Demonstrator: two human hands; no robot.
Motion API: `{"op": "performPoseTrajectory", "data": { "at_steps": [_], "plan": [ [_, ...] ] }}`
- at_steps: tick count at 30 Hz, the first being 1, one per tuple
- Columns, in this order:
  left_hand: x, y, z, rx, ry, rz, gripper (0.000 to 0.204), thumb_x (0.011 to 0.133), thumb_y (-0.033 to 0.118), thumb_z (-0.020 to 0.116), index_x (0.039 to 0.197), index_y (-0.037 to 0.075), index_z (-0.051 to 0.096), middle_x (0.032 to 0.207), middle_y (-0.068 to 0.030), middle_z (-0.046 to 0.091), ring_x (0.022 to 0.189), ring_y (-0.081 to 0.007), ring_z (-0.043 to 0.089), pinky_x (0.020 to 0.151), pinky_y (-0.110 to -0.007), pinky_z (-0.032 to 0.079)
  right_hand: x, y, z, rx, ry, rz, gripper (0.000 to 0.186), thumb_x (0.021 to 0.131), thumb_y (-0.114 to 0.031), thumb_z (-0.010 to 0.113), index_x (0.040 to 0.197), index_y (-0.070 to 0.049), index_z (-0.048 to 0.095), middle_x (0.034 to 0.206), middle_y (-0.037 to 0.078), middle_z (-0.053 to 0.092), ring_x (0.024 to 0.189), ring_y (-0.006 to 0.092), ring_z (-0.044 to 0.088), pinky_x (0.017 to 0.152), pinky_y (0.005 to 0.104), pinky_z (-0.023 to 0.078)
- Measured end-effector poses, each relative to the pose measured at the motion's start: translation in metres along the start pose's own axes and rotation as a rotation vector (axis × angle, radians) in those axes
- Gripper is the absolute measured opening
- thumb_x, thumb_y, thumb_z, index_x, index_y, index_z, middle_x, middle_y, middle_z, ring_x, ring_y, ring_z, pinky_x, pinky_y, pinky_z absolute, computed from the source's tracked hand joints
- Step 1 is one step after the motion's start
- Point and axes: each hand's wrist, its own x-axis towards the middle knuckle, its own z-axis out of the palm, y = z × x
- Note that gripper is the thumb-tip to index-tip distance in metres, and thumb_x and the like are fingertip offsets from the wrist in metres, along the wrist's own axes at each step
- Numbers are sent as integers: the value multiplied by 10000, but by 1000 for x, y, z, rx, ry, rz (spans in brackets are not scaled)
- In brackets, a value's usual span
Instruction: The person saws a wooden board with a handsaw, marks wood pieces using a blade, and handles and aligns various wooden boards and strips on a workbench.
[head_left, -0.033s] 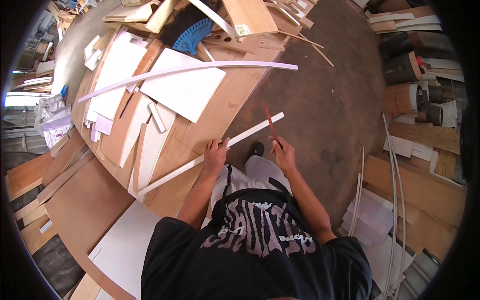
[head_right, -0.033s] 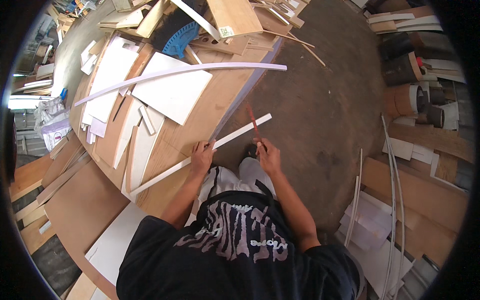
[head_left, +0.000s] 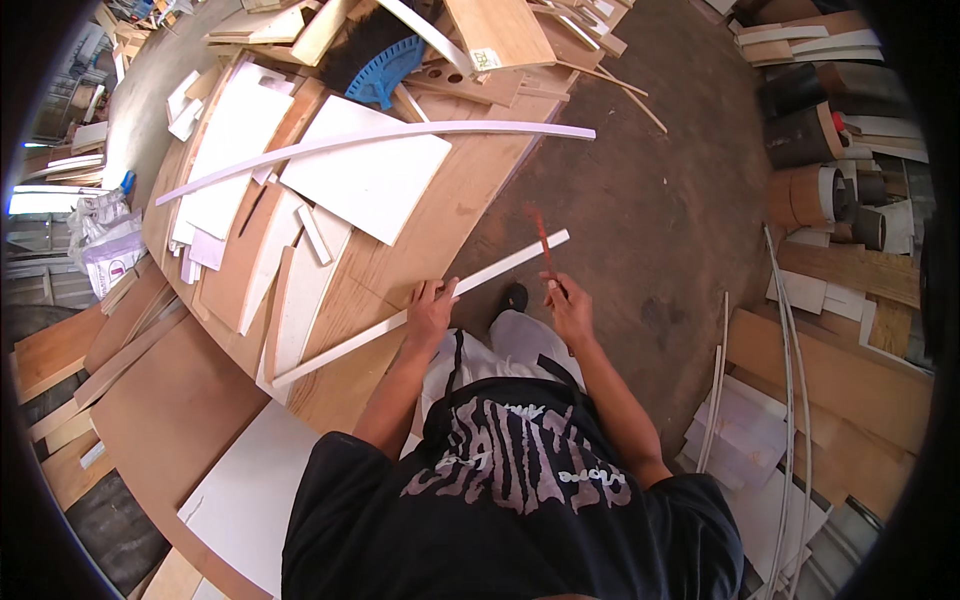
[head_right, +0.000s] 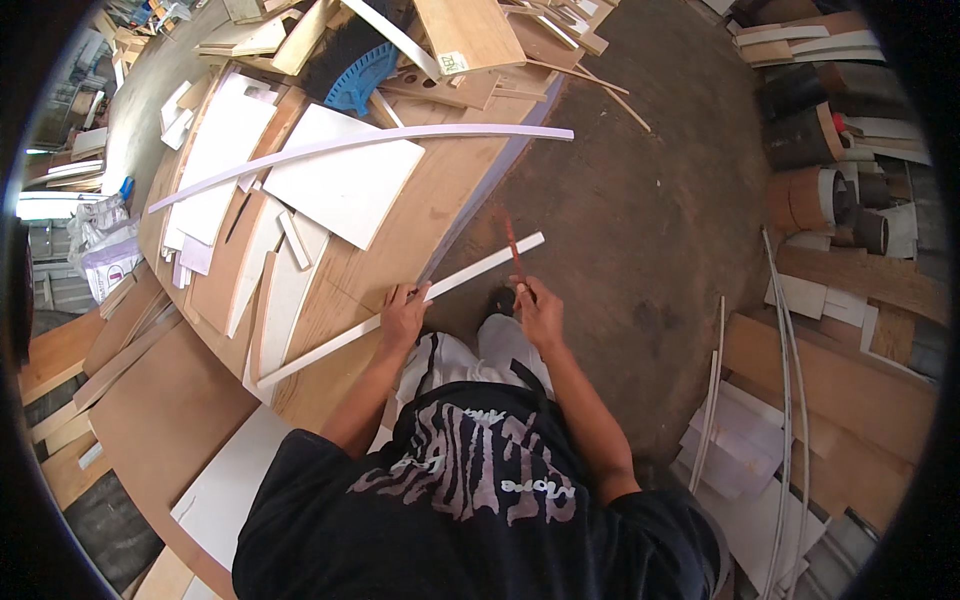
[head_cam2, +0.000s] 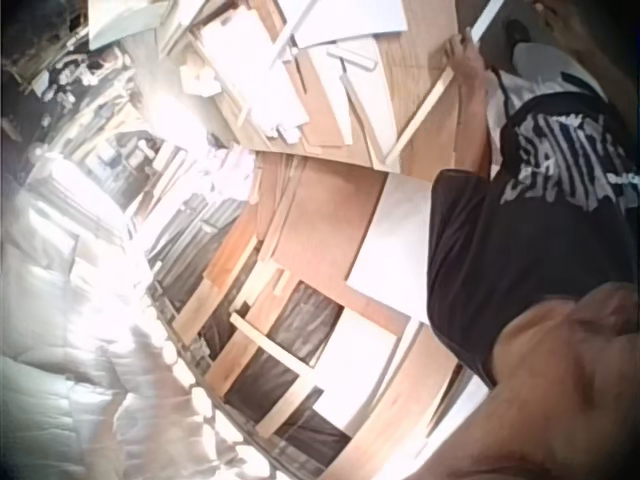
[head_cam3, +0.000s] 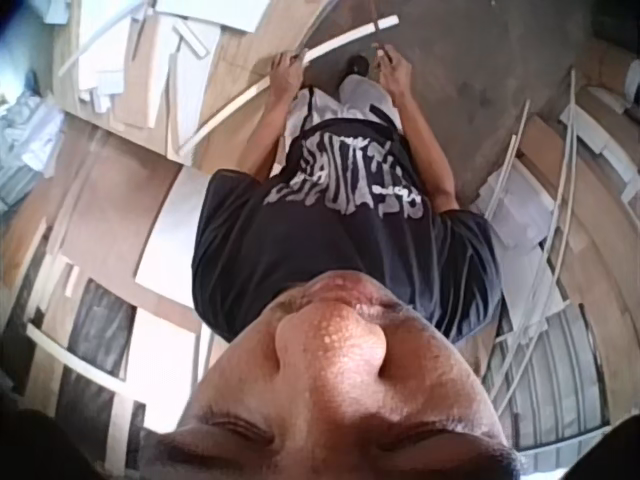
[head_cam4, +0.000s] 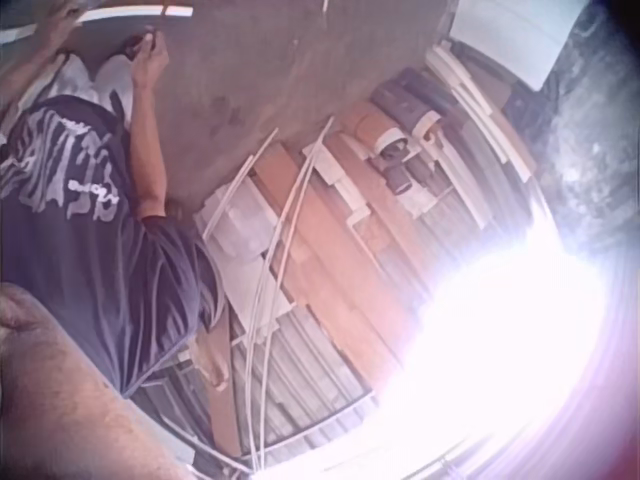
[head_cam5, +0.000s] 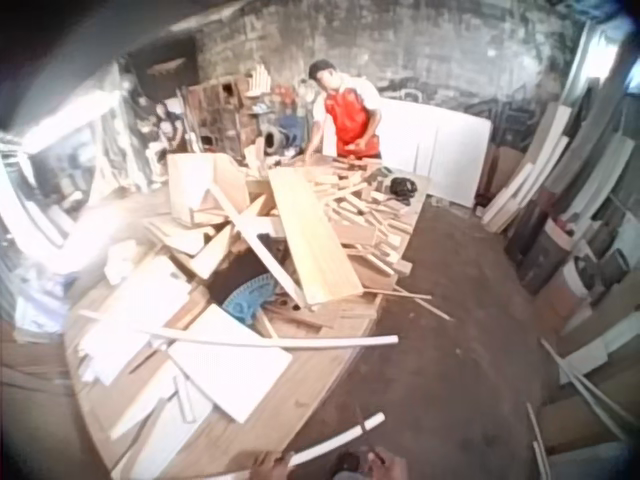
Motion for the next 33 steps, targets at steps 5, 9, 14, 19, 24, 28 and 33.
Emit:
{"op": "performPoseTrajectory", "data": {
  "at_steps": [5, 9, 14, 19, 24, 28, 33],
  "plan": [
    [-20, -12, -19, 34, 43, -26, 410, 869, 179, 768, 1276, 168, 717, 1059, -67, 611, 1043, -303, 599, 895, -467, 477, -1, -4, 4, -18, 73, 85, 232, 1039, -189, 583, 1172, -88, 744, 687, 12, 622, 600, 82, 550, 580, 284, 451],
    [-36, -32, -36, 56, 176, -134, 410, 851, 163, 783, 1257, 149, 727, 1047, -75, 607, 1015, -300, 605, 884, -465, 483, -4, -35, 37, -44, 7, 39, 239, 1040, -190, 581, 1185, -101, 749, 683, 10, 626, 579, 68, 533, 562, 275, 444],
    [-53, -70, -62, 15, 265, -334, 425, 833, 176, 804, 1247, 122, 723, 1026, -78, 603, 940, -293, 617, 853, -444, 492, -24, -68, 99, -49, -93, -43, 259, 1046, -198, 572, 1193, -72, 745, 680, 15, 628, 567, 67, 531, 559, 269, 448],
    [-87, -98, -80, -17, 252, -228, 434, 815, 150, 789, 1246, 153, 737, 1013, -65, 600, 948, -297, 612, 858, -452, 495, -43, -76, 147, -149, -186, -140, 256, 1038, -178, 589, 1201, -58, 746, 752, 19, 637, 589, 73, 565, 549, 251, 464],
    [-109, -106, -74, -78, 223, -293, 342, 806, 125, 780, 1148, 125, 768, 1060, -66, 625, 1040, -316, 610, 910, -448, 495, -47, -60, 195, -298, -99, -330, 241, 1011, -156, 623, 1192, -67, 753, 824, 53, 689, 593, 131, 642, 582, 292, 526],
    [-105, -107, -71, -255, 284, -390, 383, 789, 134, 809, 1161, 79, 736, 1143, -101, 645, 1098, -363, 597, 945, -468, 484, -44, -53, 225, -490, -176, -409, 241, 983, -168, 662, 1181, -68, 756, 823, 80, 711, 624, 161, 696, 604, 321, 556],
    [-121, -110, -97, -234, 387, -385, 510, 756, 147, 849, 1239, 94, 695, 1167, -146, 642, 1139, -374, 586, 987, -490, 459, -49, -74, 256, -347, -277, -43, 275, 956, -195, 700, 1179, -43, 748, 830, 83, 728, 636, 151, 708, 606, 317, 558]
  ]
}}
